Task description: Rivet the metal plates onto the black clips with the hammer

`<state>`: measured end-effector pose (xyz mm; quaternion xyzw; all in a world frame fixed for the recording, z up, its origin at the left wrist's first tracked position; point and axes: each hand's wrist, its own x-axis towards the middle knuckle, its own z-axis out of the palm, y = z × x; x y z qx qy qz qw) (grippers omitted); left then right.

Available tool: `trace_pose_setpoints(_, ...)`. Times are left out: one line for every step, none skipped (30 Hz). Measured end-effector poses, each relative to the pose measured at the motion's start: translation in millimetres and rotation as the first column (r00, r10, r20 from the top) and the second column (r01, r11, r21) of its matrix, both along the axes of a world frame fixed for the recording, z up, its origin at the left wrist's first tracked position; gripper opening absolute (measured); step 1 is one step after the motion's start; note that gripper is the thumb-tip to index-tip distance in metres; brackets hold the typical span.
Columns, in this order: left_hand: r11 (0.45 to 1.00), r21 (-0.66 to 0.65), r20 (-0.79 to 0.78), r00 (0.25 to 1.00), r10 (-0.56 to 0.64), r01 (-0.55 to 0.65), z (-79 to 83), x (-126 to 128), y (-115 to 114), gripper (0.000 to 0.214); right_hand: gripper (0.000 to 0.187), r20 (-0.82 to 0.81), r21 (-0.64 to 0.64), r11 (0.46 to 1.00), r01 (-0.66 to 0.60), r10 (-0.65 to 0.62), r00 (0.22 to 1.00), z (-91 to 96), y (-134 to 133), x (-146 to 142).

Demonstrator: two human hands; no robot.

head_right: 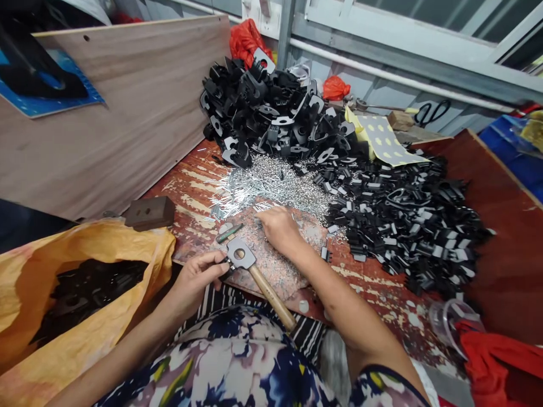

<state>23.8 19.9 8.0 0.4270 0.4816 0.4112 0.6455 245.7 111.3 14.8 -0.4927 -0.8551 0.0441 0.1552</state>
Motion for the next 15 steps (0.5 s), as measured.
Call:
trace_pose_setpoints(1.000,-0.013,0.013,1.000,0.003,-0.003,0.7,0.2,-0.3,0.030,0.029,0.104,0.004,1.000,-0.028,0.028,0.994,-0.6,9.8,-6.6)
trace_pose_setpoints(0.999,-0.031,0.034,0.999,0.010,-0.009,1.6,0.6,-0.6,0.030,0.028,0.167,0.000,0.998,-0.055,0.055,0.984,-1.1,17.8,-14.3)
trace_pose_setpoints(0.999,-0.053,0.061,0.998,0.018,-0.015,2.7,0.9,-1.0,0.030,0.026,0.196,-0.005,0.997,-0.077,0.076,0.978,-1.5,24.0,-22.2)
trace_pose_setpoints(0.997,-0.078,0.094,0.995,0.028,-0.021,3.9,0.9,-1.3,0.031,0.025,0.209,-0.008,0.996,-0.091,0.091,0.974,-1.8,28.6,-29.4)
trace_pose_setpoints(0.994,-0.103,0.129,0.991,0.038,-0.024,5.1,0.4,-1.5,0.031,0.024,0.224,-0.008,0.995,-0.101,0.100,0.970,-1.7,32.0,-34.9)
trace_pose_setpoints(0.991,-0.129,0.163,0.985,0.048,-0.027,6.2,-0.7,-1.7,0.031,0.023,0.233,-0.008,0.994,-0.105,0.104,0.967,-1.2,34.6,-38.1)
trace_pose_setpoints(0.988,-0.150,0.197,0.979,0.058,-0.029,7.2,-2.3,-1.7,0.030,0.024,0.236,-0.009,0.994,-0.107,0.106,0.966,0.2,36.3,-38.6)
trace_pose_setpoints(0.985,-0.169,0.230,0.971,0.070,-0.031,7.8,-4.5,-1.7,0.029,0.024,0.243,-0.011,0.994,-0.108,0.108,0.964,2.5,37.2,-36.6)
trace_pose_setpoints(0.982,-0.184,0.264,0.961,0.082,-0.033,8.1,-7.0,-1.6,0.028,0.023,0.242,-0.015,0.994,-0.107,0.108,0.964,6.1,36.7,-32.7)
trace_pose_setpoints(0.980,-0.195,0.298,0.950,0.097,-0.038,8.1,-9.5,-1.4,0.027,0.022,0.211,-0.020,0.995,-0.100,0.102,0.972,10.8,34.3,-27.6)
trace_pose_setpoints(0.978,-0.203,0.331,0.937,0.113,-0.046,7.9,-11.8,-1.2,0.026,0.021,0.134,-0.028,0.996,-0.086,0.089,0.987,16.7,29.3,-22.3)
trace_pose_setpoints(0.976,-0.209,0.360,0.924,0.131,-0.056,7.5,-13.5,-0.8,0.026,0.020,0.009,-0.043,0.997,-0.064,0.065,0.998,23.3,21.5,-17.7)
trace_pose_setpoints(0.974,-0.215,0.386,0.911,0.148,-0.067,7.2,-14.6,-0.3,0.027,0.017,-0.158,-0.068,0.997,-0.042,0.031,0.987,30.2,10.7,-14.6)
trace_pose_setpoints(0.972,-0.221,0.408,0.898,0.165,-0.079,6.9,-14.8,0.4,0.029,0.014,-0.340,-0.105,0.994,-0.031,-0.007,0.940,36.7,-2.5,-13.4)
trace_pose_setpoints(0.970,-0.226,0.425,0.887,0.179,-0.088,6.8,-14.0,1.2,0.031,0.012,-0.498,-0.143,0.989,-0.036,-0.040,0.866,42.4,-17.2,-14.4)
